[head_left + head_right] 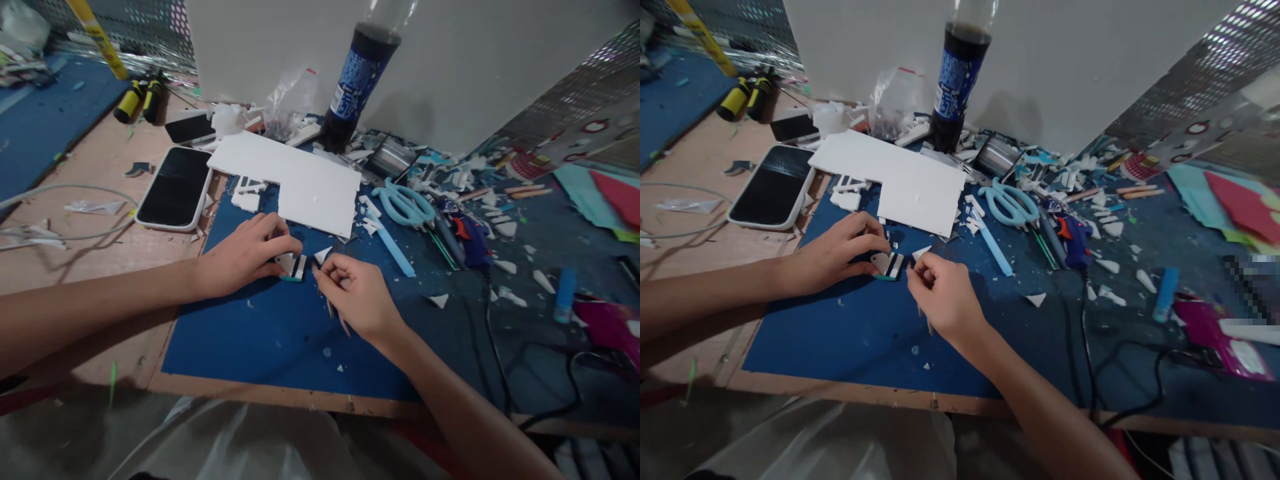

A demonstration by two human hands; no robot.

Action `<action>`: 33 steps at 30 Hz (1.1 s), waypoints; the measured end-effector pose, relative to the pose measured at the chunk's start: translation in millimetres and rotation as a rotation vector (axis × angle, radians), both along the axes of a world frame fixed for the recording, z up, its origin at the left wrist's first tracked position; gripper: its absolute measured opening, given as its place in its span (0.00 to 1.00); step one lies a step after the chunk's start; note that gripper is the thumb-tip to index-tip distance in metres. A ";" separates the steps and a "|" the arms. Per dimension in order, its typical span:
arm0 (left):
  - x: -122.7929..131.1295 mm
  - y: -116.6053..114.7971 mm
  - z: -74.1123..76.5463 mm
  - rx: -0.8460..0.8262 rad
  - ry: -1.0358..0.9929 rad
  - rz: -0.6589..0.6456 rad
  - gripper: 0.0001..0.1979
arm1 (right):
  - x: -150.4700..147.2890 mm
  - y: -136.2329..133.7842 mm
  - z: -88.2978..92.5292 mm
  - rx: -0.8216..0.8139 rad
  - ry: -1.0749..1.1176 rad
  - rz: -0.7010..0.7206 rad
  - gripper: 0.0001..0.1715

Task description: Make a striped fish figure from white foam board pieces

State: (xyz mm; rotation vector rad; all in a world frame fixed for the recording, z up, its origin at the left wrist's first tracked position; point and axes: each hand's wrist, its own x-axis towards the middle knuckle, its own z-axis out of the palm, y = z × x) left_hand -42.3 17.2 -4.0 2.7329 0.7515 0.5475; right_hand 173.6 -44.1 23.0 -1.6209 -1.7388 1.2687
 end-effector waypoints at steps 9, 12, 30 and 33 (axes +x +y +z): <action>1.0 -1.5 -0.6 -0.012 0.035 0.018 0.13 | 0.1 -0.3 1.3 -0.017 0.007 -0.007 0.18; 0.8 -1.6 0.5 -0.037 0.000 0.004 0.13 | -0.1 -0.4 2.0 -0.029 0.016 -0.008 0.18; 0.9 -1.3 -2.0 0.046 0.041 0.002 0.13 | -0.1 0.4 1.8 -0.005 0.004 -0.008 0.18; 0.9 -1.0 -2.9 0.042 0.029 0.002 0.14 | 0.0 0.6 1.3 0.005 0.004 -0.006 0.18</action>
